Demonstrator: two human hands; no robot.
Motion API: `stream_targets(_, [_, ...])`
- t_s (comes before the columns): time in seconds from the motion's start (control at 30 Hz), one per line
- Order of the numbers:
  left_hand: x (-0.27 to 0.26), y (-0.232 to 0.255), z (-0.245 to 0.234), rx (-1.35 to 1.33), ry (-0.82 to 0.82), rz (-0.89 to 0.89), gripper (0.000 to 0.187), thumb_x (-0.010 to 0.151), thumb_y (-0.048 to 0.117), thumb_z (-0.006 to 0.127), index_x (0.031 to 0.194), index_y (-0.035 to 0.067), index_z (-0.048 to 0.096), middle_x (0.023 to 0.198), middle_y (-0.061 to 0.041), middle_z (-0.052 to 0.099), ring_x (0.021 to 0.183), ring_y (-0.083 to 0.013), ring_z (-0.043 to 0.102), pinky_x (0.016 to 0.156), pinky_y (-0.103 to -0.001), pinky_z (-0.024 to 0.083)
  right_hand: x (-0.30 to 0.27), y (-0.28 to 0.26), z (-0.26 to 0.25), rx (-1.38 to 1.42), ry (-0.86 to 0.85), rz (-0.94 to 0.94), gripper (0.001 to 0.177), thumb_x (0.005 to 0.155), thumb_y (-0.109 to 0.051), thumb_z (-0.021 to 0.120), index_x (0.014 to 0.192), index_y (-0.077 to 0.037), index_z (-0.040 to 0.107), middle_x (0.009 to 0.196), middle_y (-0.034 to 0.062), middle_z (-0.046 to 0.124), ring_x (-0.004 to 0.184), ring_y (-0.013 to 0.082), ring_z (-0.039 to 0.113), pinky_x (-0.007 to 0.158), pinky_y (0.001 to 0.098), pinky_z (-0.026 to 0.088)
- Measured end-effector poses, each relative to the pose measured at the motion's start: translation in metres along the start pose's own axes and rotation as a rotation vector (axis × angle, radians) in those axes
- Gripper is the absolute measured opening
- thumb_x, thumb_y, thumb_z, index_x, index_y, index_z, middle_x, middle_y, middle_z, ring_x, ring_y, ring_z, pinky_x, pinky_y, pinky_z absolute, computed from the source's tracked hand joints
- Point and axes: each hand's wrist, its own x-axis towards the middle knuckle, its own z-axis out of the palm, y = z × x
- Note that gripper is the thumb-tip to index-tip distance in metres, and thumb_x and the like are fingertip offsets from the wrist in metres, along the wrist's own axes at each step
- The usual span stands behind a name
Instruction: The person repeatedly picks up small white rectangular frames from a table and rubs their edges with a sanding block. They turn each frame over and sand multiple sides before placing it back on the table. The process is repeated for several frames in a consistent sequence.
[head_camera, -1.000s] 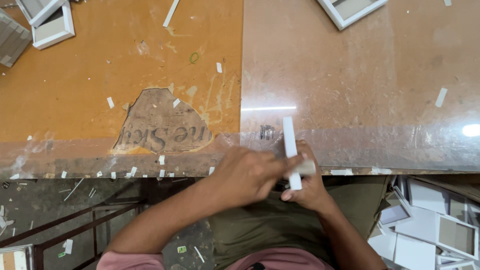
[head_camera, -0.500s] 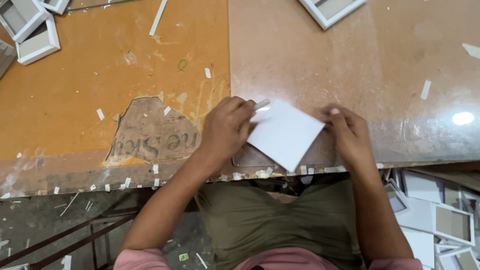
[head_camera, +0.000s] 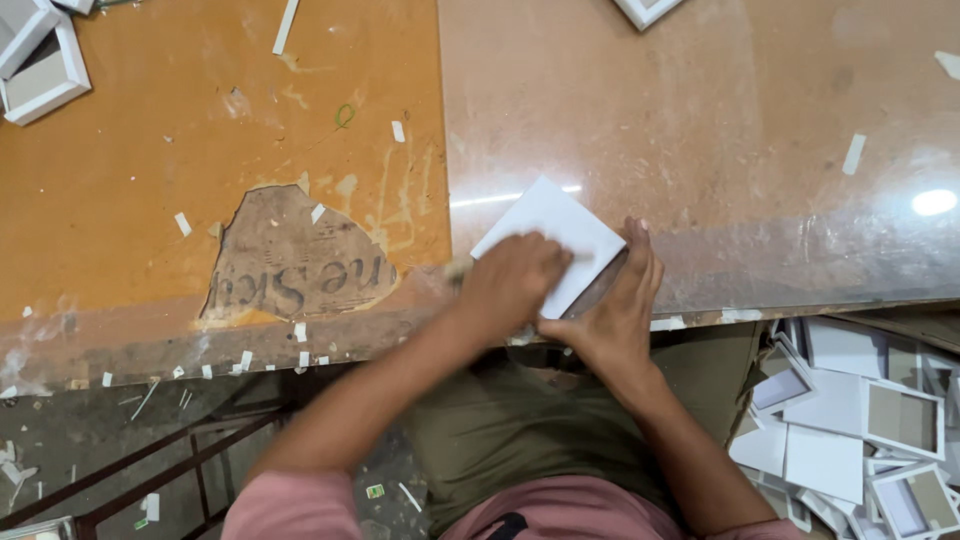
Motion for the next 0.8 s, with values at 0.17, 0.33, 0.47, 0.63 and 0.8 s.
stream_targets(0.17, [-0.054, 0.046, -0.034, -0.248, -0.003, -0.160, 0.028, 0.081, -0.001, 0.065, 0.109, -0.001, 0.070, 0.090, -0.012, 0.060, 0.089, -0.0297, 0.062, 0.076, -0.042, 0.051, 0.006, -0.006, -0.008, -0.002, -0.101, -0.011, 0.142, 0.047, -0.037, 0.103, 0.152, 0.001, 0.016, 0.150, 0.0293, 0.034, 0.133, 0.0475, 0.036, 0.110, 0.0570, 0.036])
stream_targets(0.33, [-0.018, 0.009, -0.029, 0.110, 0.155, -0.397, 0.024, 0.082, 0.000, 0.065, 0.104, -0.005, 0.072, 0.083, -0.017, 0.059, 0.082, -0.0367, 0.059, 0.069, -0.048, 0.048, 0.001, 0.001, -0.005, -0.042, -0.098, -0.073, 0.133, 0.050, -0.029, 0.102, 0.152, -0.004, 0.020, 0.153, 0.0234, 0.038, 0.136, 0.0436, 0.041, 0.114, 0.0532, 0.039])
stream_targets(0.47, [0.030, -0.007, 0.000, 0.013, 0.213, -0.211, 0.021, 0.083, 0.000, 0.060, 0.101, 0.001, 0.071, 0.096, -0.013, 0.063, 0.091, -0.0322, 0.061, 0.078, -0.044, 0.050, 0.007, 0.008, -0.007, 0.000, -0.093, -0.118, 0.150, 0.045, -0.031, 0.104, 0.155, -0.002, 0.006, 0.162, 0.0290, 0.023, 0.140, 0.0461, 0.037, 0.118, 0.0549, 0.034])
stream_targets(0.63, [0.022, 0.009, 0.005, -0.058, -0.168, 0.149, 0.012, 0.083, 0.010, 0.070, 0.093, 0.005, 0.071, 0.094, -0.006, 0.063, 0.096, -0.0251, 0.061, 0.081, -0.039, 0.046, 0.007, 0.006, -0.014, -0.046, -0.040, -0.102, 0.171, 0.029, -0.034, 0.106, 0.160, -0.008, -0.002, 0.162, 0.0388, 0.004, 0.143, 0.0552, 0.019, 0.113, 0.0603, 0.030])
stream_targets(0.8, [-0.016, -0.003, -0.027, -0.220, -0.259, 0.245, 0.025, 0.077, 0.011, 0.073, 0.101, 0.004, 0.071, 0.097, -0.002, 0.063, 0.098, -0.0230, 0.059, 0.084, -0.039, 0.045, 0.011, 0.006, -0.015, -0.134, -0.221, -0.025, 0.140, 0.038, -0.036, 0.102, 0.150, -0.003, 0.025, 0.154, 0.0224, 0.035, 0.136, 0.0481, 0.029, 0.113, 0.0624, 0.032])
